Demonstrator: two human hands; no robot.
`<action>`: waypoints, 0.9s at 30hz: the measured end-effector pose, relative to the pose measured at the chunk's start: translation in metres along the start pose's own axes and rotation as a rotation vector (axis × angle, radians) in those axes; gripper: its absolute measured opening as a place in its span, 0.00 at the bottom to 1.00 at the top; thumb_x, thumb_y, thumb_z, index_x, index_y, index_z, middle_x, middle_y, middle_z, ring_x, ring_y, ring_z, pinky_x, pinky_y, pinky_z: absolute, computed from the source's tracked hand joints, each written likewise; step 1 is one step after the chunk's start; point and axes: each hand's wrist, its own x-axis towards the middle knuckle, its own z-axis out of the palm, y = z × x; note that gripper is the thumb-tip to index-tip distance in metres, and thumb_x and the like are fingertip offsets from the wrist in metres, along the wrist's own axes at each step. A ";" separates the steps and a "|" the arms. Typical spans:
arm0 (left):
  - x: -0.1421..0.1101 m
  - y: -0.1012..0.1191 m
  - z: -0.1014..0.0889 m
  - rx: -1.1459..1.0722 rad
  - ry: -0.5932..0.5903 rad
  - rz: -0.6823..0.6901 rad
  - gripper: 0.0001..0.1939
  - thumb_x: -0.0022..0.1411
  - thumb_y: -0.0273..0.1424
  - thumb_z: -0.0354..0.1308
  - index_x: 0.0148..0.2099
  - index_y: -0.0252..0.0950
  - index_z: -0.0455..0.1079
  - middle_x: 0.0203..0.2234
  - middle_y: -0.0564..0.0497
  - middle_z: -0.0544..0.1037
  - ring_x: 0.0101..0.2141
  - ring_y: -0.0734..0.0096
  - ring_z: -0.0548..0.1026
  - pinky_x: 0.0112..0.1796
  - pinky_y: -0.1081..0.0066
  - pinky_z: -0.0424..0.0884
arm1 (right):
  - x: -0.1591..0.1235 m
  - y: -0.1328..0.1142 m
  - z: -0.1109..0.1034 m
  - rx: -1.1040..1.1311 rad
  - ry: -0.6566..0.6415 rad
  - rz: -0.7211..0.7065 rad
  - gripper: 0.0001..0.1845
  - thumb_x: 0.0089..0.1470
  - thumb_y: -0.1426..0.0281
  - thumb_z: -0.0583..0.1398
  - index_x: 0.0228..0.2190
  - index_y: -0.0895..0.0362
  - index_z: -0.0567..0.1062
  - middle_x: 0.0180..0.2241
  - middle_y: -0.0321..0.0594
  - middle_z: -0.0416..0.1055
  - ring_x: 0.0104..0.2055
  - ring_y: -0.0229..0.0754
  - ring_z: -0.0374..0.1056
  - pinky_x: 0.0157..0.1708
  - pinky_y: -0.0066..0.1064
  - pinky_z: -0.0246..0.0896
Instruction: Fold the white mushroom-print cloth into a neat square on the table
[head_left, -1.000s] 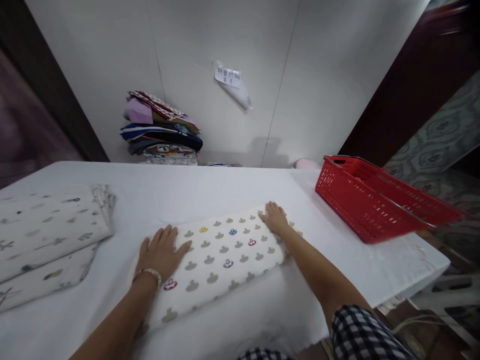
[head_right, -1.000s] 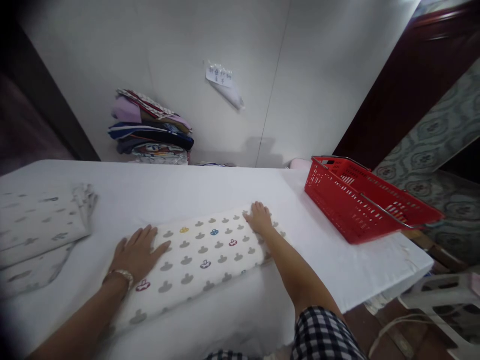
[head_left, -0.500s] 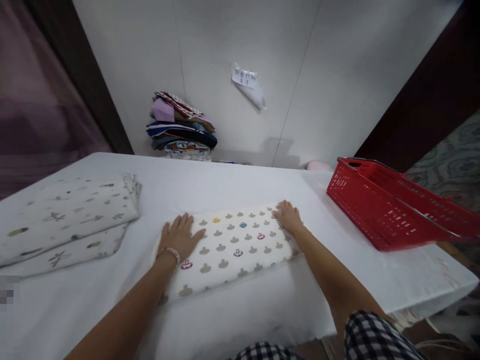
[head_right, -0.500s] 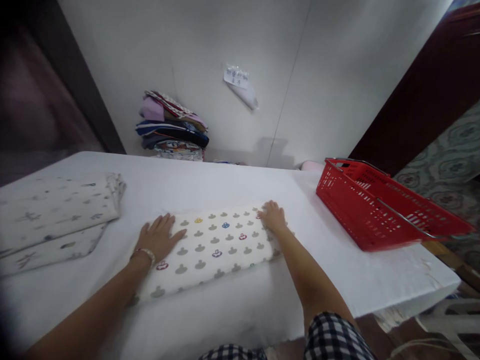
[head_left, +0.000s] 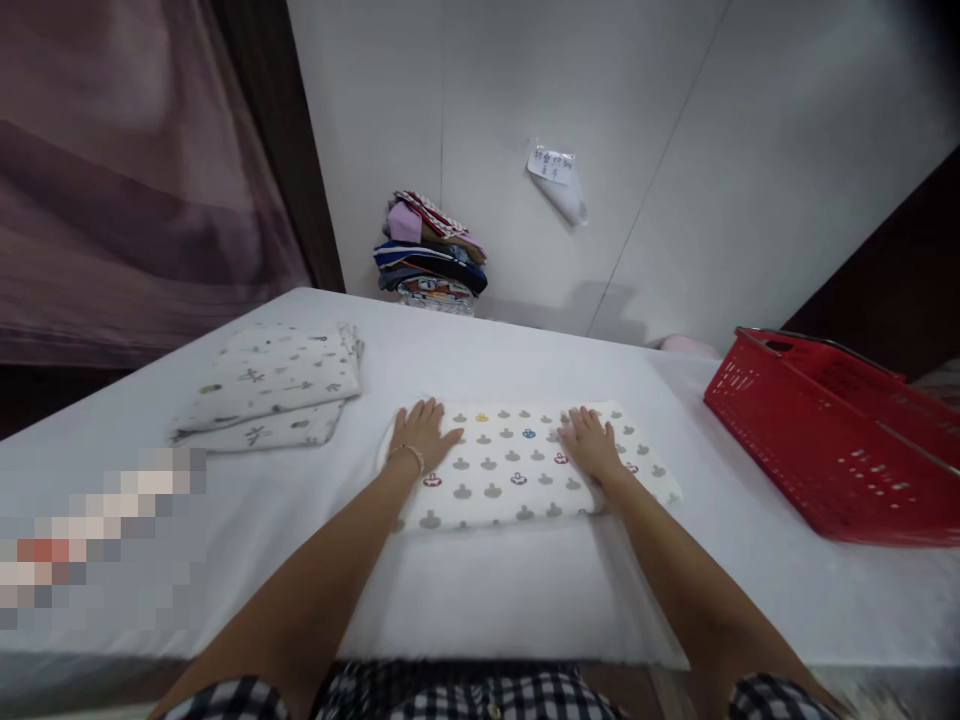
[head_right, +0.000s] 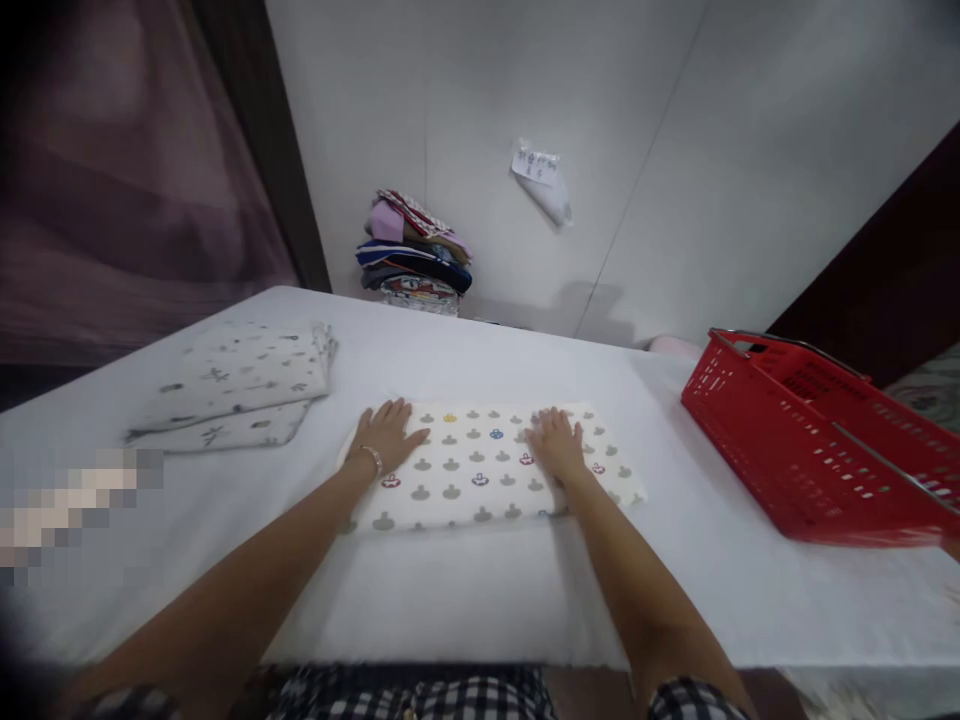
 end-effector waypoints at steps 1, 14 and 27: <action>0.000 0.000 0.001 -0.005 0.001 0.001 0.39 0.60 0.53 0.34 0.66 0.35 0.48 0.65 0.47 0.46 0.64 0.57 0.41 0.60 0.52 0.37 | -0.004 -0.006 0.002 0.028 -0.024 -0.018 0.31 0.61 0.53 0.41 0.61 0.53 0.53 0.65 0.44 0.41 0.66 0.48 0.36 0.60 0.51 0.33; -0.016 -0.012 -0.033 -0.280 -0.070 -0.016 0.36 0.61 0.53 0.35 0.65 0.39 0.49 0.66 0.46 0.45 0.64 0.61 0.42 0.60 0.57 0.41 | -0.043 -0.034 -0.005 0.057 -0.003 -0.103 0.29 0.62 0.56 0.40 0.62 0.49 0.52 0.65 0.42 0.42 0.66 0.48 0.36 0.59 0.50 0.37; -0.079 -0.029 -0.002 -0.363 0.063 -0.026 0.27 0.62 0.45 0.45 0.61 0.45 0.58 0.63 0.52 0.54 0.63 0.64 0.49 0.60 0.58 0.48 | -0.073 -0.044 0.010 0.055 -0.038 -0.160 0.30 0.61 0.53 0.42 0.60 0.50 0.57 0.65 0.41 0.44 0.66 0.48 0.38 0.60 0.49 0.37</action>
